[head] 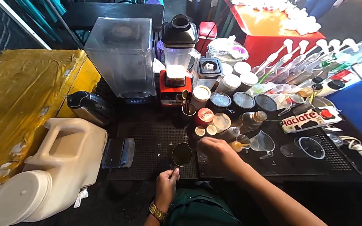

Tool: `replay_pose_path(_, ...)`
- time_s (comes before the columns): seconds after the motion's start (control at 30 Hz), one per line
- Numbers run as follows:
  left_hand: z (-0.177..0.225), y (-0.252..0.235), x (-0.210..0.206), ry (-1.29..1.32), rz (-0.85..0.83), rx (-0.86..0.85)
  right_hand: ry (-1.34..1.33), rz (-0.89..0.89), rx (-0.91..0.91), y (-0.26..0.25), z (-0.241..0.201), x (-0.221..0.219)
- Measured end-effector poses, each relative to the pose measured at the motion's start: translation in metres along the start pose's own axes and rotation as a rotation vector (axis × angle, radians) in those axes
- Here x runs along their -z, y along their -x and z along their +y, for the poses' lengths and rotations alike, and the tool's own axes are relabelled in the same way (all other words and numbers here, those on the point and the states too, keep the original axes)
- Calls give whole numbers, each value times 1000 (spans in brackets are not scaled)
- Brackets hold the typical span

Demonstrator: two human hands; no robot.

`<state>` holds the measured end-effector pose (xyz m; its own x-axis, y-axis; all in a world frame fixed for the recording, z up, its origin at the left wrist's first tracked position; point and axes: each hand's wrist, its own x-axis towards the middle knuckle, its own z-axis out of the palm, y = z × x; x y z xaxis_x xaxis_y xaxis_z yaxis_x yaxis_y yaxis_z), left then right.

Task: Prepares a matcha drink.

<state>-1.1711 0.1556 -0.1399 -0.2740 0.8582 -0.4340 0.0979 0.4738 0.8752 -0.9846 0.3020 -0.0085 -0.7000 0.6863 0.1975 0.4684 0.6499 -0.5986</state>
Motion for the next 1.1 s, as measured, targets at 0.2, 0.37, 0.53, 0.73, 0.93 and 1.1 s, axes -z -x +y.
replay_pose_path(0.2, 1, 1, 0, -17, 9, -9, -116, -113, -5, -1, -1, -2)
replay_pose_path(0.37, 4, 1, -2, -32, -3, 52, -52, 21, 1, -8, 5, -4)
replay_pose_path(0.53, 2, -3, -1, 30, -23, 38, -27, -123, -47, -7, -2, 6)
replay_pose_path(0.73, 6, -5, -4, 67, -38, 88, -93, -153, 15, -10, 1, -1)
replay_pose_path(0.93, 7, -5, -6, -28, -51, 103, 15, -48, -15, -21, 5, 5)
replay_pose_path(1.1, 4, -6, -5, 41, -53, 62, -27, -189, -71, -18, 0, 14)
